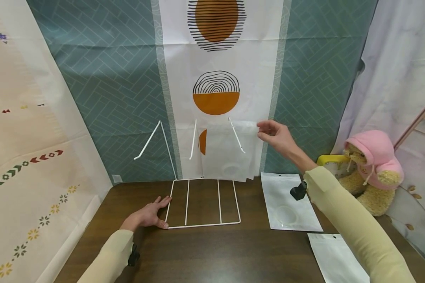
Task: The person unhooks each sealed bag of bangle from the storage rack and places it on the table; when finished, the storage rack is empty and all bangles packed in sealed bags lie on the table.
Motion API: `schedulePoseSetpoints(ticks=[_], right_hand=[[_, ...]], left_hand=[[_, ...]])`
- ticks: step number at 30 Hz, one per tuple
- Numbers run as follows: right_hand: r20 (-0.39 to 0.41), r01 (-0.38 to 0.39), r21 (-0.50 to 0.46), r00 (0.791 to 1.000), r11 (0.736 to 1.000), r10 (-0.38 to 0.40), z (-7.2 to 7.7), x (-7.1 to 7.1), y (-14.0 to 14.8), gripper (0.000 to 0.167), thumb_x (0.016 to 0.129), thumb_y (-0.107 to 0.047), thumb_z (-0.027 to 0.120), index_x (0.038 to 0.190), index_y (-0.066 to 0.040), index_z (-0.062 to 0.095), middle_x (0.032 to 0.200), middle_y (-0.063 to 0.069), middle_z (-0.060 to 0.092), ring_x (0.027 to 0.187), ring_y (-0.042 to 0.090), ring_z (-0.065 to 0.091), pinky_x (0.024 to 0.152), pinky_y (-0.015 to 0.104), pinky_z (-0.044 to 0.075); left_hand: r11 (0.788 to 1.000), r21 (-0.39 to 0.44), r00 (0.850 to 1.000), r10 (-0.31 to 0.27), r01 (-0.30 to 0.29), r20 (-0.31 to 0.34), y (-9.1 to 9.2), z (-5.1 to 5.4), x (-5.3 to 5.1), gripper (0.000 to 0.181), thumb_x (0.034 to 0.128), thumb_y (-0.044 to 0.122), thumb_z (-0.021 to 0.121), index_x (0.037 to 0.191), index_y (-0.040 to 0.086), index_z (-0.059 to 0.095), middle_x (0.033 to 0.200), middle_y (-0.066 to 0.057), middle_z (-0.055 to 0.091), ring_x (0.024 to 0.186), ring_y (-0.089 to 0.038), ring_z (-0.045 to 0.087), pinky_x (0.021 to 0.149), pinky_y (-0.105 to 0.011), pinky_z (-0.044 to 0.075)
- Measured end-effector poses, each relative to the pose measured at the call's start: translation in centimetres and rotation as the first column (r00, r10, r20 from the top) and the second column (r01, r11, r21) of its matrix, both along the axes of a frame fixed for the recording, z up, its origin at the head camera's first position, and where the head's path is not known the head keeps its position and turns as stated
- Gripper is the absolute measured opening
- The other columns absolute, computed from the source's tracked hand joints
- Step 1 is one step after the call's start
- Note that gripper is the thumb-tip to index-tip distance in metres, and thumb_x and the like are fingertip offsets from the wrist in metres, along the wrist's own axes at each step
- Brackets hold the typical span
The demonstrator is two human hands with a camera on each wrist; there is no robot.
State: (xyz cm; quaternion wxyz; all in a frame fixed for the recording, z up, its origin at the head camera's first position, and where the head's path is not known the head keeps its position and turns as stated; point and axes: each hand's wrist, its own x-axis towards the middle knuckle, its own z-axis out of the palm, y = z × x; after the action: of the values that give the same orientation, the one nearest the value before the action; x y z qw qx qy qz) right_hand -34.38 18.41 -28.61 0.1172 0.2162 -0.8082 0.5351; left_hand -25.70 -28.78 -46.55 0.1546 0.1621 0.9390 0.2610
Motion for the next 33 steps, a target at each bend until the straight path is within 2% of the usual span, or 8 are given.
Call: schedulePoseSetpoints(ticks=[11,18,21,29,31,33], right_hand=[[-0.015,-0.037,-0.066,0.999,0.997,0.036,0.0,0.6,-1.0,0.028,0.095,-0.003,0.067,0.119,0.009,0.060,0.108,0.024,0.063,0.088,0.016,0.060,0.075,0.021,0.050],[-0.090,0.010,-0.020,0.996,1.000,-0.012,2.0,3.6,-2.3,0.023,0.093,0.004,0.066,0.112,0.015,0.057,0.110,0.029,0.060,0.094,0.028,0.059,0.074,0.018,0.049],[-0.112,0.016,-0.019,0.994,1.000,-0.018,2.3,4.1,-2.4,0.024,0.092,0.004,0.066,0.111,0.015,0.057,0.110,0.030,0.059,0.095,0.032,0.058,0.075,0.017,0.048],[-0.114,-0.004,-0.016,0.993,1.000,0.003,2.7,4.5,-2.7,0.023,0.092,0.005,0.067,0.110,0.016,0.059,0.102,0.030,0.061,0.085,0.024,0.057,0.071,0.017,0.049],[-0.104,-0.009,-0.010,0.995,1.000,0.008,2.6,4.3,-2.7,0.024,0.092,0.005,0.066,0.112,0.016,0.059,0.105,0.030,0.062,0.086,0.024,0.057,0.072,0.018,0.049],[-0.088,-0.015,-0.011,0.996,1.000,0.014,2.1,3.6,-2.5,0.024,0.093,0.004,0.066,0.113,0.015,0.061,0.108,0.030,0.063,0.086,0.025,0.058,0.073,0.018,0.049]], left_hand=[[1.000,0.005,1.000,-0.013,0.013,-0.013,-0.1,-0.1,0.0,0.106,0.0720,0.028,0.090,0.156,0.003,0.031,0.158,-0.032,0.020,0.136,-0.066,0.016,0.104,-0.075,0.018],[1.000,0.001,1.000,-0.015,0.015,-0.019,-0.1,0.0,0.0,0.105,0.0718,0.028,0.090,0.156,0.003,0.031,0.158,-0.032,0.020,0.136,-0.066,0.017,0.103,-0.075,0.019],[1.000,0.003,1.000,-0.015,0.015,-0.019,-0.1,0.1,0.0,0.106,0.0714,0.028,0.090,0.155,0.003,0.031,0.158,-0.033,0.020,0.135,-0.067,0.018,0.103,-0.076,0.020],[1.000,0.006,1.000,-0.013,0.014,-0.027,-0.2,0.0,0.0,0.106,0.0709,0.029,0.090,0.155,0.003,0.032,0.157,-0.034,0.020,0.133,-0.068,0.020,0.102,-0.076,0.021],[1.000,0.007,1.000,-0.014,0.014,-0.025,-0.2,-0.1,0.0,0.106,0.0710,0.028,0.091,0.155,0.003,0.032,0.157,-0.034,0.020,0.134,-0.068,0.019,0.102,-0.076,0.021],[1.000,0.009,1.000,-0.013,0.014,-0.022,-0.1,-0.1,0.0,0.106,0.0710,0.028,0.091,0.155,0.003,0.032,0.158,-0.033,0.020,0.135,-0.067,0.018,0.103,-0.076,0.020]])
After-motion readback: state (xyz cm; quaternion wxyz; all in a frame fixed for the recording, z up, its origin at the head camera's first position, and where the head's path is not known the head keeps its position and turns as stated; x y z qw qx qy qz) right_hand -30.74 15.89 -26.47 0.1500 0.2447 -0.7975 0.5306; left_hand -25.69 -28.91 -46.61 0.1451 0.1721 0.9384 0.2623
